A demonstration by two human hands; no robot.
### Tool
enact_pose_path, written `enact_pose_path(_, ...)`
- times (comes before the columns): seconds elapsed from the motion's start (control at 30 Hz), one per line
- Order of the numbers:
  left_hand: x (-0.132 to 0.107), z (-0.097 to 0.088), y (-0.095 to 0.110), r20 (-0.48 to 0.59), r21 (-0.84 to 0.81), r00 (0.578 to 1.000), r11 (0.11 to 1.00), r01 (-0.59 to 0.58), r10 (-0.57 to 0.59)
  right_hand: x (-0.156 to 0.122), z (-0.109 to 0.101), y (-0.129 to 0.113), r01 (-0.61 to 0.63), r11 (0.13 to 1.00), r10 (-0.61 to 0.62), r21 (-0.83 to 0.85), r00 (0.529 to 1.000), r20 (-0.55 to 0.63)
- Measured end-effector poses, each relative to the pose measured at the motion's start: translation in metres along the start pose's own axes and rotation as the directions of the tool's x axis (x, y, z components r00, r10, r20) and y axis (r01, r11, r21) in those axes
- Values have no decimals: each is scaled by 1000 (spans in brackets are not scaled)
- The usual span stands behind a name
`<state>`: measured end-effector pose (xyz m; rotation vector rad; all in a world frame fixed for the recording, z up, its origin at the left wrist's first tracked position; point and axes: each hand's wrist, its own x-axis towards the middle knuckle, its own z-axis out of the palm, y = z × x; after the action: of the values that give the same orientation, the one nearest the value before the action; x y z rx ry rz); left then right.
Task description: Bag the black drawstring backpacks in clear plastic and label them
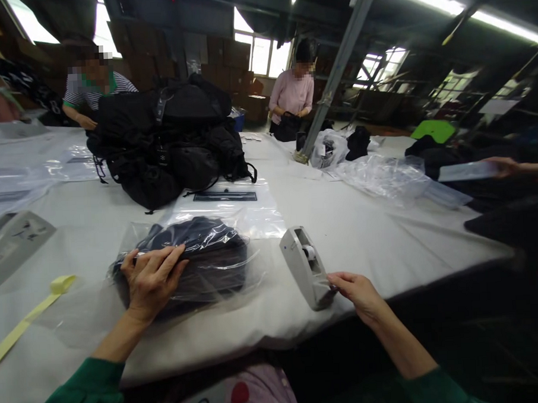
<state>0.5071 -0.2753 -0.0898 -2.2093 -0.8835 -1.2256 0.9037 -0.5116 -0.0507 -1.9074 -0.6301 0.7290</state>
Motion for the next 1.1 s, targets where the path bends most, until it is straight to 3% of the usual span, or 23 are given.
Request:
enact_pose_path(0.23, -10, 3, -6, 10, 6, 1000, 1000, 12, -12, -35, -8, 27, 79, 997, -77, 8, 985, -156)
enact_pose_path(0.47, -16, 10, -9, 10, -41, 998, 997, 58, -58, -49, 4, 56, -15, 999, 22, 43, 989, -149)
enact_pose_path(0.7, 0, -3, 1, 61, -58, 997, 997, 51, -48, -59, 14, 95, -91, 996, 87, -26, 987, -133)
enact_pose_path(0.77, 5, -4, 4, 76, -74, 996, 996, 56, -51, -61, 12, 87, -23, 988, 9, -155, 996, -90)
enact_pose_path(0.83, 9, -4, 5, 81, -81, 995, 995, 65, -58, -59, 15, 54, 203, 932, -206, -300, 978, 20)
enact_pose_path(0.87, 10, -4, 5, 78, -81, 995, 994, 70, -64, -57, 21, 28, 356, 867, -342, -349, 934, 104)
enact_pose_path(0.9, 11, -4, 5, 76, -82, 995, 994, 73, -67, -53, 28, -2, 511, 775, -460, -371, 859, 224)
enact_pose_path(0.97, 11, -5, 5, 79, -91, 995, 993, 74, -67, -45, 52, -63, 780, 535, -618, -325, 623, 479)
enact_pose_path(1.03, 11, -6, 5, 94, -112, 993, 991, 79, -69, -36, 84, -117, 941, 218, -643, -259, 338, 687)
enact_pose_path(1.07, 10, -6, 4, 101, -123, 992, 989, 84, -72, -32, 102, -138, 970, 72, -599, -234, 229, 768)
enact_pose_path(1.1, 10, -6, 4, 107, -131, 991, 987, 89, -75, -29, 119, -154, 974, -56, -540, -219, 155, 827)
